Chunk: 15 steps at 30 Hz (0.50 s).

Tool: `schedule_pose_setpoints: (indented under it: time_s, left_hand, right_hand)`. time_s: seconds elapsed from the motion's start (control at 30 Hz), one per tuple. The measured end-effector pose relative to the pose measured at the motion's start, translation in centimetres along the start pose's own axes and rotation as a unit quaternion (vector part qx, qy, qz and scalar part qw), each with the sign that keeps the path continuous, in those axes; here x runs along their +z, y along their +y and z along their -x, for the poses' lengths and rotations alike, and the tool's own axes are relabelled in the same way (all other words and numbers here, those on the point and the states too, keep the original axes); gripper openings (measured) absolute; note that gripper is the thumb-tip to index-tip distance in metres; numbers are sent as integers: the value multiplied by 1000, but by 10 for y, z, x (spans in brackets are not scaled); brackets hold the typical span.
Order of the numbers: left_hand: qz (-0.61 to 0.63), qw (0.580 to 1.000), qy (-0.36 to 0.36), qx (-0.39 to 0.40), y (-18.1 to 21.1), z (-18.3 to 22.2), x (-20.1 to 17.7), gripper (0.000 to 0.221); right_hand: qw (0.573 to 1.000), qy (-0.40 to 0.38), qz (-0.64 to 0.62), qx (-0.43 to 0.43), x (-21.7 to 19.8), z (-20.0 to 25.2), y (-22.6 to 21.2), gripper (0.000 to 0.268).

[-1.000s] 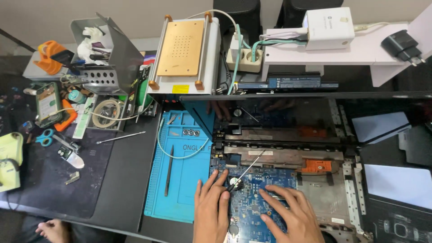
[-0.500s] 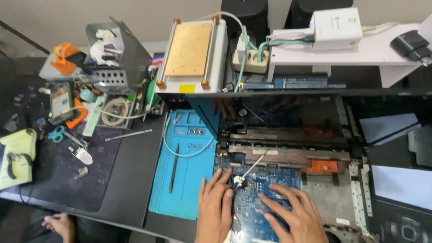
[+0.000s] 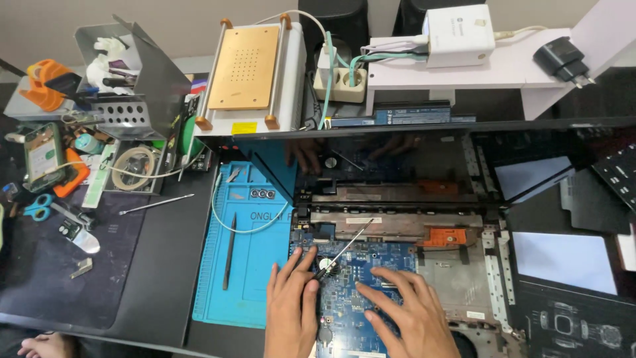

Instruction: The person works on a disassembled laptop motherboard placed on a blue repair mat inside an opened laptop chassis. They press and reposition components and connectors on the board by hand, then use a screwdriver to work on screws and parts of the board, adjusting the board's position in the chassis as they go.

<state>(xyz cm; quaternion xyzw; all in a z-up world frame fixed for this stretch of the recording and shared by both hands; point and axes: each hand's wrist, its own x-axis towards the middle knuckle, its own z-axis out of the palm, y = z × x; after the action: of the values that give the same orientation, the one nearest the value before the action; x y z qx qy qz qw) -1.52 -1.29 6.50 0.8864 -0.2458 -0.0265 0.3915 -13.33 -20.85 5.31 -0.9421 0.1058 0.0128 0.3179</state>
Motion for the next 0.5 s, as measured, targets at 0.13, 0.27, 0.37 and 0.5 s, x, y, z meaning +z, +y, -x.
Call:
schedule_pose_setpoints:
  time_s: [0.13,0.27,0.37,0.5]
  left_hand:
    - [-9,997,31,64,-39,-1,17,16]
    - [-25,996,31,75,11,-14,-21,11]
    - [-109,984,36,138,-61,7,-8,16]
    - [-193,977,-29,84,-46,23,-54,24]
  right_hand:
    - [1000,8,8,-24,8,-16,16,43]
    - [999,-20,-20,-18,-8,1,-3,42]
    - [999,14,0,-38,15,-11,19,40]
    - [999,-19,-20,-23,-5,4,5,39]
